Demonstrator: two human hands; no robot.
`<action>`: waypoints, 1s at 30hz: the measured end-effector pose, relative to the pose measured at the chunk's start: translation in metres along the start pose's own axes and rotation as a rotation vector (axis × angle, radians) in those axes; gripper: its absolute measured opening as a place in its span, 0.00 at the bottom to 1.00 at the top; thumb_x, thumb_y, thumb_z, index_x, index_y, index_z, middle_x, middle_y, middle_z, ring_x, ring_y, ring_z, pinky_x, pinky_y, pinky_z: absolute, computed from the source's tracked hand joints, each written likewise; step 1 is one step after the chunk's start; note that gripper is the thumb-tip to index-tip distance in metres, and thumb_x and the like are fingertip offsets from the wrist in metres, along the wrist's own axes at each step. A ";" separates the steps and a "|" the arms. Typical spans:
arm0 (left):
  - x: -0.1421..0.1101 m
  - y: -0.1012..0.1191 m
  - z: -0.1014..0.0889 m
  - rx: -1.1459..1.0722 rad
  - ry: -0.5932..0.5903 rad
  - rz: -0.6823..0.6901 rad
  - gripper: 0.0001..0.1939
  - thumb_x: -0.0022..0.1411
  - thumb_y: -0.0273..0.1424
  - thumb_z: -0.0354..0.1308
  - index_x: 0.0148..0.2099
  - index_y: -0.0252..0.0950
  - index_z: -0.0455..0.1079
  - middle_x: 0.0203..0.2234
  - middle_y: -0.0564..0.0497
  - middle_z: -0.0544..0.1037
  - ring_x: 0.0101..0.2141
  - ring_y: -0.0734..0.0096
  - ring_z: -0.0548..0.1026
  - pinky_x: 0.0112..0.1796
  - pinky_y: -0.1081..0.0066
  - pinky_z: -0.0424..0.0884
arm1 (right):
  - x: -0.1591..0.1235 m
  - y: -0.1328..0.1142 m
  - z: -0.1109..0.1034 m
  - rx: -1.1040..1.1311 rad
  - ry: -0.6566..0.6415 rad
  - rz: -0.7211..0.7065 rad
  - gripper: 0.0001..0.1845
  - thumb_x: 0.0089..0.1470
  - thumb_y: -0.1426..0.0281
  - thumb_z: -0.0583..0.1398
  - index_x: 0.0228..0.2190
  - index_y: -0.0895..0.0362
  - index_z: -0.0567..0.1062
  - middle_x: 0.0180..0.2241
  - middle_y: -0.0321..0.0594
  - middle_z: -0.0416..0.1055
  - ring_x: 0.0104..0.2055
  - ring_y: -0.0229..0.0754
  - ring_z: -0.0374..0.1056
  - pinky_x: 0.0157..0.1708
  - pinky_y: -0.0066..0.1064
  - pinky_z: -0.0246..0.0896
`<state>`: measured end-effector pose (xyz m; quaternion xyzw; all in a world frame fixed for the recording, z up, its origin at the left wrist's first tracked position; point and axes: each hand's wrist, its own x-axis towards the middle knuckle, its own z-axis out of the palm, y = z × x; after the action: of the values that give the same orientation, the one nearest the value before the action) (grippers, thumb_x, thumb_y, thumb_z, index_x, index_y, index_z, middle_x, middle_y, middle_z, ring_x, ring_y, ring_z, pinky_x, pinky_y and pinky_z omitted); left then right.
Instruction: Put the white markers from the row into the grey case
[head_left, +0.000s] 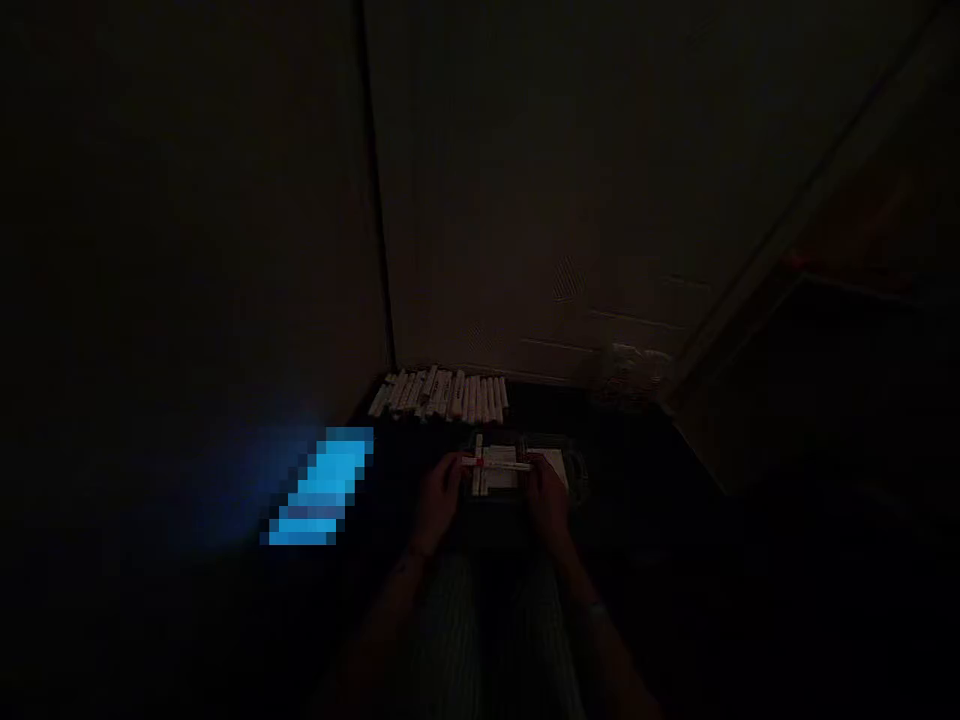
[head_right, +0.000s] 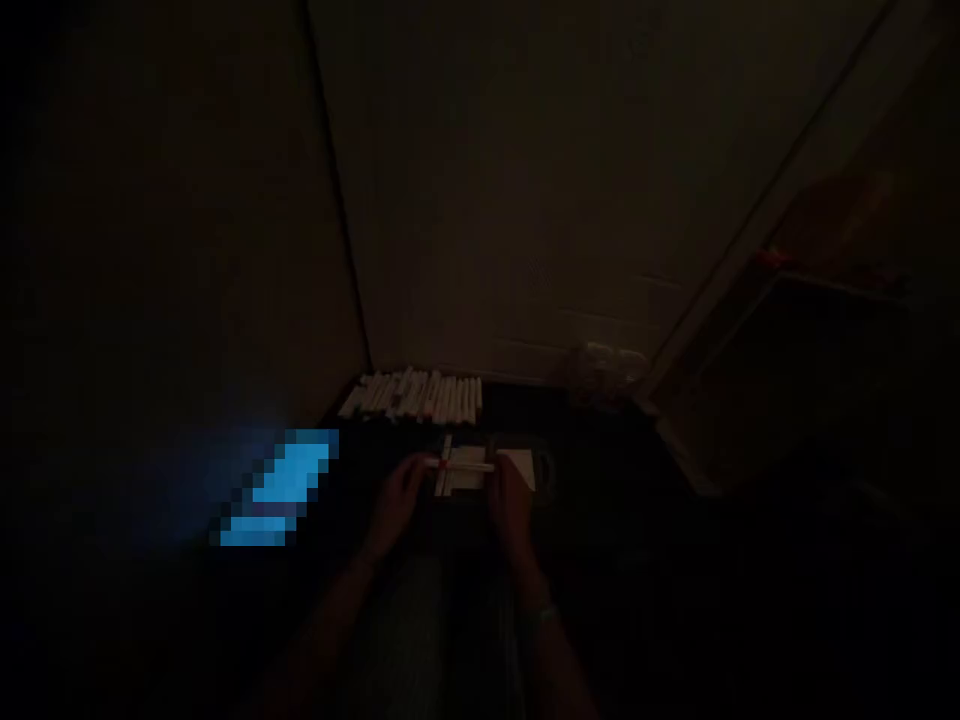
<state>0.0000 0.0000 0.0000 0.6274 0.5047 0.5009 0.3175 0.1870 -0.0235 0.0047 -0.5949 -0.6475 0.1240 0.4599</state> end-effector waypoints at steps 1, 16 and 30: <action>0.000 0.000 0.000 0.002 0.003 -0.006 0.16 0.61 0.39 0.43 0.43 0.39 0.67 0.38 0.52 0.75 0.39 0.70 0.71 0.42 0.72 0.64 | -0.001 0.001 0.000 0.007 0.006 0.004 0.15 0.57 0.70 0.45 0.42 0.55 0.68 0.39 0.39 0.69 0.40 0.39 0.64 0.40 0.28 0.55; 0.002 -0.001 -0.003 0.043 -0.018 -0.033 0.18 0.60 0.41 0.43 0.43 0.37 0.67 0.31 0.52 0.75 0.35 0.68 0.73 0.38 0.70 0.66 | -0.003 -0.004 -0.003 0.046 0.027 -0.016 0.17 0.57 0.71 0.45 0.45 0.54 0.66 0.43 0.39 0.67 0.44 0.38 0.63 0.44 0.28 0.56; 0.001 -0.002 -0.002 0.051 -0.013 -0.025 0.17 0.59 0.41 0.44 0.42 0.37 0.67 0.29 0.52 0.75 0.32 0.70 0.72 0.36 0.72 0.66 | -0.002 -0.003 -0.001 0.023 0.026 -0.049 0.18 0.58 0.71 0.45 0.47 0.54 0.65 0.45 0.40 0.67 0.47 0.39 0.62 0.46 0.30 0.56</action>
<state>-0.0021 0.0015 -0.0009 0.6323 0.5231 0.4796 0.3107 0.1859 -0.0264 0.0063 -0.5752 -0.6542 0.1123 0.4781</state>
